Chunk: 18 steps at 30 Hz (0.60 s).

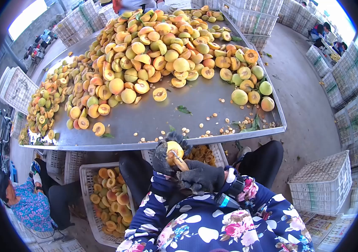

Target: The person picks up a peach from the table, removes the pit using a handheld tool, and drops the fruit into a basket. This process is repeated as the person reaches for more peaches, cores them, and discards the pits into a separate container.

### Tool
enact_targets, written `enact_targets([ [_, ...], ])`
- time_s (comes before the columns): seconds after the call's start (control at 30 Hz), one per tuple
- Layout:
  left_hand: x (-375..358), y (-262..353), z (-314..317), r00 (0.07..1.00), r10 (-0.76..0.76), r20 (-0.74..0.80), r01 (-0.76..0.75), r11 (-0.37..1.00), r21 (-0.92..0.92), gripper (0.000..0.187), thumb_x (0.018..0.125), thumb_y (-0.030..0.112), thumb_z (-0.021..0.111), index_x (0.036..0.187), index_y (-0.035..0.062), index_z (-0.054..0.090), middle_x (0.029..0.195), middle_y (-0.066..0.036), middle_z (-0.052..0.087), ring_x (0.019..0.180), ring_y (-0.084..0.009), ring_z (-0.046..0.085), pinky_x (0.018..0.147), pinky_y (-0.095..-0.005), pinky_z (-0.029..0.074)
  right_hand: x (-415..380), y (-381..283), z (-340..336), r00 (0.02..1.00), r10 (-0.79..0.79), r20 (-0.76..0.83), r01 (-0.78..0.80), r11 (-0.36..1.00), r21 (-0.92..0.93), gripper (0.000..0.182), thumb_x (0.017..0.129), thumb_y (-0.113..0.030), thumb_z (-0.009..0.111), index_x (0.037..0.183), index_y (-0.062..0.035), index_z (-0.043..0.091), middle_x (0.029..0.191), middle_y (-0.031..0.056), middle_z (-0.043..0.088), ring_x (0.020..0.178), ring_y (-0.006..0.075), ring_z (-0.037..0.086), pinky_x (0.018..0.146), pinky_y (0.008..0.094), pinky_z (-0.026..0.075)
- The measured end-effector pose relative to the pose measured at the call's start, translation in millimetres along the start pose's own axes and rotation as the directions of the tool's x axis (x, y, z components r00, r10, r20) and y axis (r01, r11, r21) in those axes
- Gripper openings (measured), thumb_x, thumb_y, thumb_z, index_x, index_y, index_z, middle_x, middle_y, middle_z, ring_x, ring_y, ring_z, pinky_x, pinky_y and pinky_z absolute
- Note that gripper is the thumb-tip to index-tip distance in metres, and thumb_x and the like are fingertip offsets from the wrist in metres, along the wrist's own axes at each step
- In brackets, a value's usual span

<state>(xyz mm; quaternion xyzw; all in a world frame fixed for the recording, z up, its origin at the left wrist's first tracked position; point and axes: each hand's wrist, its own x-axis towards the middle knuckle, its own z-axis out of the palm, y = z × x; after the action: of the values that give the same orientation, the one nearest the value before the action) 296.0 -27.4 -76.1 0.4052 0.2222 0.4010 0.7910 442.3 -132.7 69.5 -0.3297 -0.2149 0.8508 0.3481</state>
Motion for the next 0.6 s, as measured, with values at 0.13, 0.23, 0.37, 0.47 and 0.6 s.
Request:
enact_targets([
  [0.13,-3,26,41,0.995,0.071,-0.070,-0.079,0.991,-0.111,0.046,0.084,0.021,0.052,0.122,0.0006,0.039,0.110,-0.011,0.051,0.096,-0.0209,0.054,0.085,-0.0327,0.046,7,16,2,0.991,-0.109,0.073,0.099,0.986,0.132,0.017,0.086,-0.015,0.050,0.099,-0.0050,0.045,0.067,0.0023,0.050,0.043,0.0051,0.043,0.035,0.0176,0.035],
  [0.23,-2,42,66,0.975,0.094,-0.199,-0.143,0.958,-0.248,0.045,0.082,0.018,0.053,0.122,0.0003,0.039,0.110,-0.011,0.052,0.096,-0.0209,0.054,0.085,-0.0341,0.046,6,17,11,0.992,-0.106,0.063,0.083,0.953,0.291,0.017,0.087,-0.013,0.047,0.101,-0.0036,0.045,0.065,0.0016,0.049,0.041,0.0049,0.041,0.035,0.0177,0.034],
  [0.37,4,-7,20,0.949,0.236,-0.210,-0.227,0.972,0.067,0.048,0.077,0.004,0.055,0.122,-0.0001,0.037,0.114,-0.011,0.049,0.100,-0.0208,0.051,0.087,-0.0329,0.045,7,22,15,0.991,-0.113,0.077,0.074,0.917,0.392,0.016,0.087,-0.012,0.048,0.101,-0.0034,0.045,0.064,0.0011,0.048,0.040,0.0044,0.040,0.036,0.0174,0.033],
  [0.47,2,-1,20,0.968,0.187,-0.169,-0.192,0.981,-0.010,0.045,0.080,0.012,0.053,0.121,0.0007,0.040,0.115,-0.011,0.050,0.100,-0.0217,0.052,0.088,-0.0330,0.044,7,22,18,0.992,-0.102,0.069,0.066,0.915,0.397,0.015,0.087,-0.012,0.048,0.099,-0.0042,0.045,0.063,0.0009,0.048,0.039,0.0043,0.038,0.035,0.0176,0.032],
  [0.6,-6,53,57,0.995,-0.003,-0.100,-0.035,0.923,-0.383,0.045,0.086,0.027,0.049,0.122,0.0009,0.041,0.118,-0.012,0.050,0.099,-0.0244,0.053,0.090,-0.0339,0.042,8,23,30,0.992,-0.125,0.024,0.098,0.870,0.483,0.018,0.088,-0.017,0.048,0.097,-0.0011,0.046,0.057,-0.0001,0.043,0.034,0.0035,0.032,0.030,0.0182,0.027],
])
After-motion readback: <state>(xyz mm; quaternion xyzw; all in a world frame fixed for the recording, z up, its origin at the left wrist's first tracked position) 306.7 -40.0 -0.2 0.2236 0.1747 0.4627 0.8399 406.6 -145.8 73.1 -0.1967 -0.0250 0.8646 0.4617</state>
